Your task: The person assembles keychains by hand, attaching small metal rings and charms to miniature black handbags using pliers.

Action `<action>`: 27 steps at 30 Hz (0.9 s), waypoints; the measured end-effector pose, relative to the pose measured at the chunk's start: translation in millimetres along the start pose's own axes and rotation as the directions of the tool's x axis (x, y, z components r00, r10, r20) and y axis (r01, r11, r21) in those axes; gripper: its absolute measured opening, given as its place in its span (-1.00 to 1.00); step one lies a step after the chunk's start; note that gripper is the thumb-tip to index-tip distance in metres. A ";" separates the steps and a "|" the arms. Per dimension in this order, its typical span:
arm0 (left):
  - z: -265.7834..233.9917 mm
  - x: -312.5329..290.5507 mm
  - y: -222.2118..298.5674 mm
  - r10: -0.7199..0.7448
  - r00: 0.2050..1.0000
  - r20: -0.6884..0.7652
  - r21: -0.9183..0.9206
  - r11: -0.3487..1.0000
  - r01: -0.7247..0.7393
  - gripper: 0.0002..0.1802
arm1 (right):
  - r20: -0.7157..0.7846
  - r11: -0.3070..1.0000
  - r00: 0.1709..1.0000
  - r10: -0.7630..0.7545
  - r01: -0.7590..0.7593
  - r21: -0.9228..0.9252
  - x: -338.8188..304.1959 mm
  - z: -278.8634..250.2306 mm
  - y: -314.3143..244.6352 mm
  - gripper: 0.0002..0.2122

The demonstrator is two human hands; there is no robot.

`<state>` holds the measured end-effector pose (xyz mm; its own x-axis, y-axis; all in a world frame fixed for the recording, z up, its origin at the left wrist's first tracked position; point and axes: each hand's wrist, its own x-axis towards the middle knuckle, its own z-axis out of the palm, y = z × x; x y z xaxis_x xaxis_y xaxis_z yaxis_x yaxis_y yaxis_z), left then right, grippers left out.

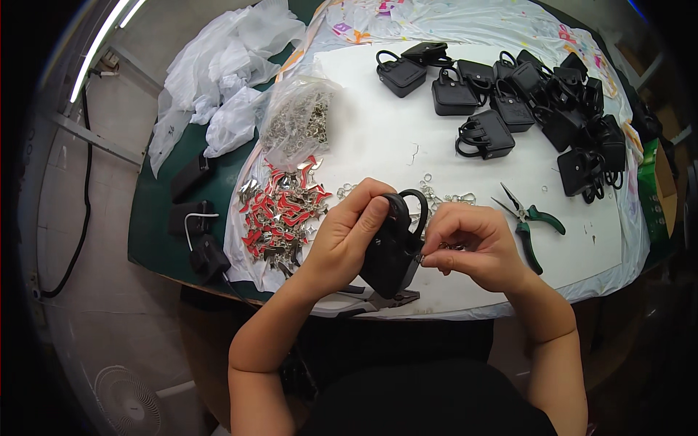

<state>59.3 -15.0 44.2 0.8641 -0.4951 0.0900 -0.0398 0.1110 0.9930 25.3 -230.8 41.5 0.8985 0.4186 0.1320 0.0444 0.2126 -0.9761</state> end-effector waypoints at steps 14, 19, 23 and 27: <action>-22.0 -27.8 -9.6 0.367 0.928 0.068 0.358 0.859 -0.366 -0.83 | -0.097 0.949 0.970 -0.222 0.192 -0.250 -3.9 36.1 30.1 -0.85; -20.4 -33.8 -15.6 0.443 0.897 0.005 0.392 0.824 -0.409 -0.83 | -0.109 0.960 0.970 -0.215 0.190 -0.207 -4.4 42.4 35.8 -0.81; -20.8 -39.0 -6.1 -0.082 0.988 -0.132 0.132 0.986 0.099 -0.77 | 0.059 0.707 0.889 -0.454 0.400 -0.583 -0.3 44.8 28.2 -0.74; -20.2 -38.2 -4.7 -0.010 0.991 -0.131 0.144 0.989 0.029 -0.74 | 0.103 0.623 0.882 -0.460 0.403 -0.671 2.0 44.8 23.4 -0.70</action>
<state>36.7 20.7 34.6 0.9230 -0.3787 0.0689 -0.0860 -0.0285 0.9959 8.6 -185.4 26.6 0.7274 0.3623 0.5828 0.6824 -0.2917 -0.6703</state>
